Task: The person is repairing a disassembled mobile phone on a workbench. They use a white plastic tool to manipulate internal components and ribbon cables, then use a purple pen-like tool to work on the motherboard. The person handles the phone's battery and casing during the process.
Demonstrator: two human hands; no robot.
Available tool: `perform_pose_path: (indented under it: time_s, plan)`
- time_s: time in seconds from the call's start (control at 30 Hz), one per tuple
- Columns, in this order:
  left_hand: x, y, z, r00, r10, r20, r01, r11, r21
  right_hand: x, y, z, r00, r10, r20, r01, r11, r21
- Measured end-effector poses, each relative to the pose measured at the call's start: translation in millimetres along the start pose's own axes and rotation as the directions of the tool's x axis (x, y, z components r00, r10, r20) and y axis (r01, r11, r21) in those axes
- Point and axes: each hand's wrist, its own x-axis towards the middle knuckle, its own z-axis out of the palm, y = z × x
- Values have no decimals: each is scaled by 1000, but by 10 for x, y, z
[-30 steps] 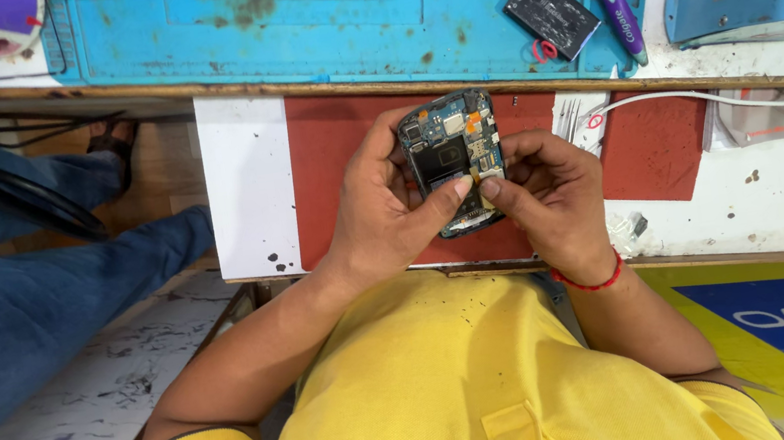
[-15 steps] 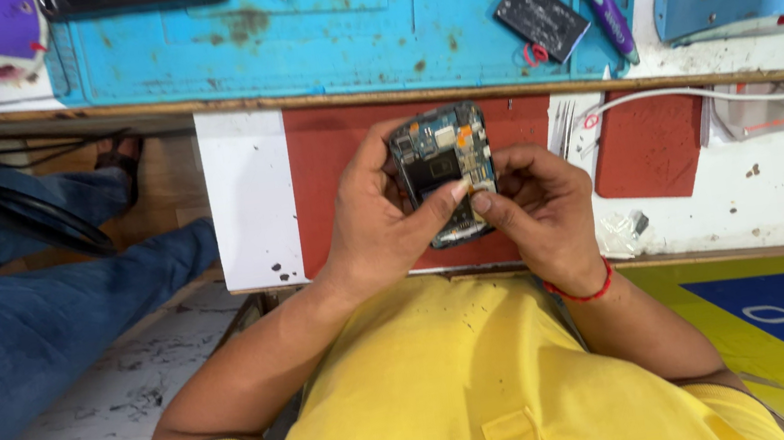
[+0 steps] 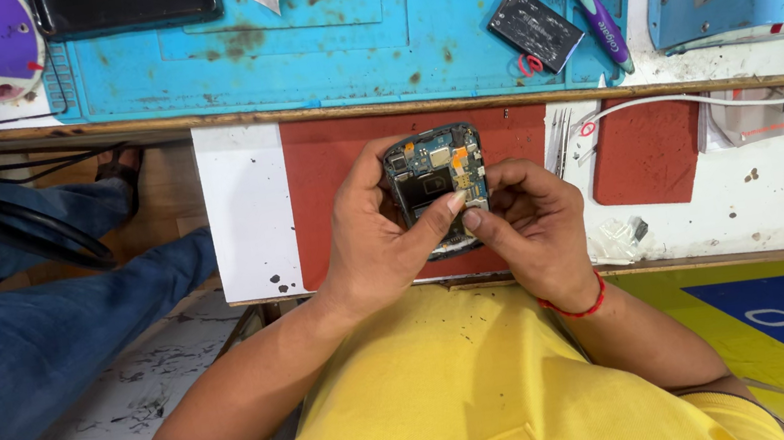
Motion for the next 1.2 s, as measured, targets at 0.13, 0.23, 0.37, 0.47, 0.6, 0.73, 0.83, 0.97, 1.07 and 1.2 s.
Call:
perform_pose_path:
  time_s: [0.13, 0.23, 0.37, 0.47, 0.6, 0.73, 0.83, 0.97, 1.07, 1.2]
  plan:
    - [-9, -18, 2, 999, 48, -26, -45, 996, 79, 2, 2, 42, 1000, 22, 15, -23, 999, 36]
    - [-1, -30, 9, 999, 42, -30, -41, 998, 47, 16, -18, 33, 998, 52, -36, -53, 999, -9]
    - [-27, -54, 22, 1000, 26, -10, -27, 992, -122, 19, -26, -9, 998, 36, -43, -37, 999, -17]
    - [-62, -60, 40, 1000, 25, -17, -27, 990, -141, 19, -15, -19, 999, 24, -44, -24, 1000, -2]
    - [-49, -23, 76, 999, 16, -37, -19, 997, -80, 42, -34, -24, 999, 12, -40, -12, 1000, -13]
    - [-92, 3, 98, 998, 37, -51, -33, 996, 87, 0, -50, -21, 998, 59, -35, -59, 998, -10]
    - [-67, 37, 103, 996, 68, -59, -57, 984, 169, 35, -56, -14, 998, 54, -25, -54, 998, 12]
    - [-52, 48, 106, 994, 97, -53, -81, 966, 246, 25, -28, -12, 994, 80, -72, -84, 995, -58]
    - [-59, 45, 96, 994, 98, -49, -83, 966, 244, 0, 3, -18, 980, 141, -139, -158, 980, -123]
    - [-75, 59, 96, 997, 73, -28, -68, 986, 153, -1, 28, -14, 994, 65, -89, -72, 994, -80]
